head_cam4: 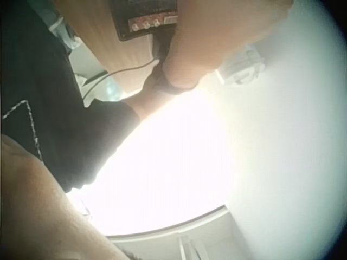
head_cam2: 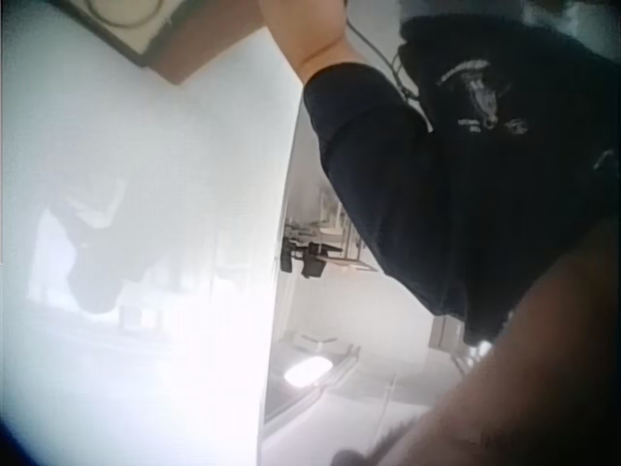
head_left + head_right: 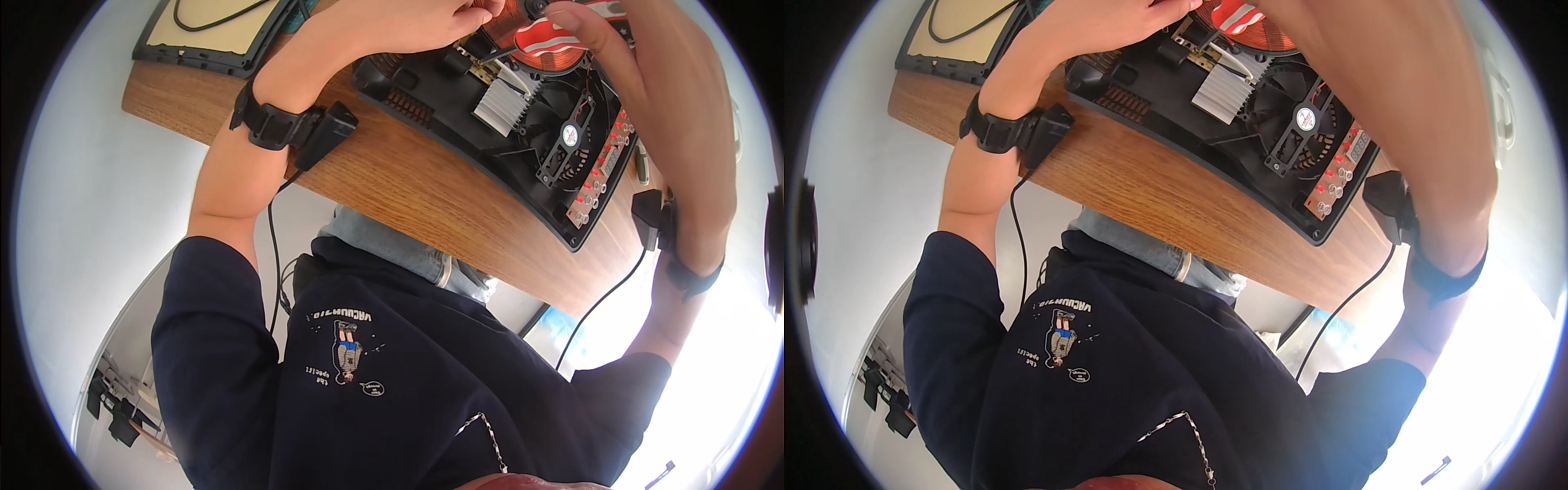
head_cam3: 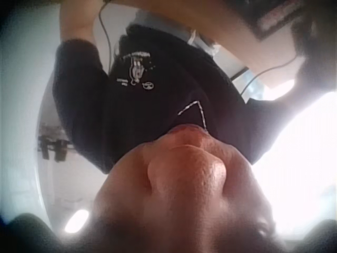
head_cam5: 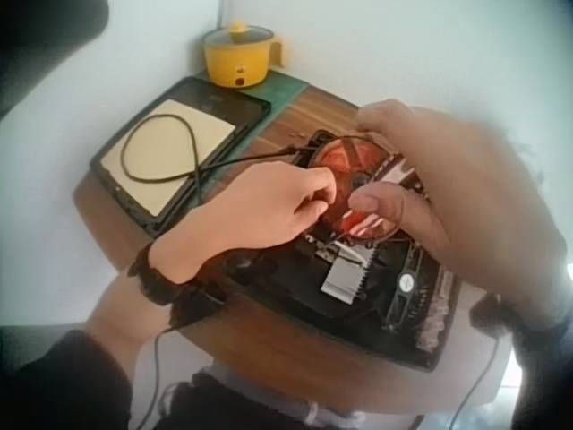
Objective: The person assembles an electronic device by placing a copper coil onto a circuit board, connecting wires, and securing components with a screwdriver. The person uses a screwdriver to tighten screws and adjusts the coil's position multiple times.
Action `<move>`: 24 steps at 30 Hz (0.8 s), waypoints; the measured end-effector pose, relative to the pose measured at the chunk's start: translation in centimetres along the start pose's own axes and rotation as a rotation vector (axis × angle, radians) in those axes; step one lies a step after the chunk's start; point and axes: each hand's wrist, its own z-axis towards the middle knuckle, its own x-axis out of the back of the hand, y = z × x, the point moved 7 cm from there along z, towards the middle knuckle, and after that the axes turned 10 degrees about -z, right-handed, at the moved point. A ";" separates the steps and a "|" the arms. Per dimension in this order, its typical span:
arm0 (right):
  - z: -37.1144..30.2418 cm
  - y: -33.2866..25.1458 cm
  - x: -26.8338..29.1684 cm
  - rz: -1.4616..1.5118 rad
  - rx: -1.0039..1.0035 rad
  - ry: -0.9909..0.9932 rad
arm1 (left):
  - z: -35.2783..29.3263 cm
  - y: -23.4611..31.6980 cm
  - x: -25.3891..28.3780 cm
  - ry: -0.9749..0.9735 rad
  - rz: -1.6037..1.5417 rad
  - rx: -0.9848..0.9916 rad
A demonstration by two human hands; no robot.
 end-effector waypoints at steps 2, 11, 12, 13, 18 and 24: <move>-0.1 0.1 0.1 -0.002 -0.003 0.004 | 0.1 0.0 0.0 -0.008 -0.008 0.011; -0.3 0.5 -0.1 -0.019 0.014 0.029 | 0.1 -0.1 -0.1 0.013 0.001 -0.014; -0.3 0.5 -0.1 -0.023 0.014 0.028 | 0.2 -0.1 -0.2 0.009 -0.009 -0.010; -0.4 0.5 -0.1 -0.026 0.012 0.030 | 0.3 0.0 -0.2 0.005 -0.019 -0.006; -0.5 0.4 -0.1 -0.026 0.028 0.042 | 0.2 0.0 -0.1 -0.011 -0.016 0.017; -0.7 0.5 0.2 -0.039 0.020 0.047 | 0.4 0.4 -0.1 -0.005 -0.015 -0.021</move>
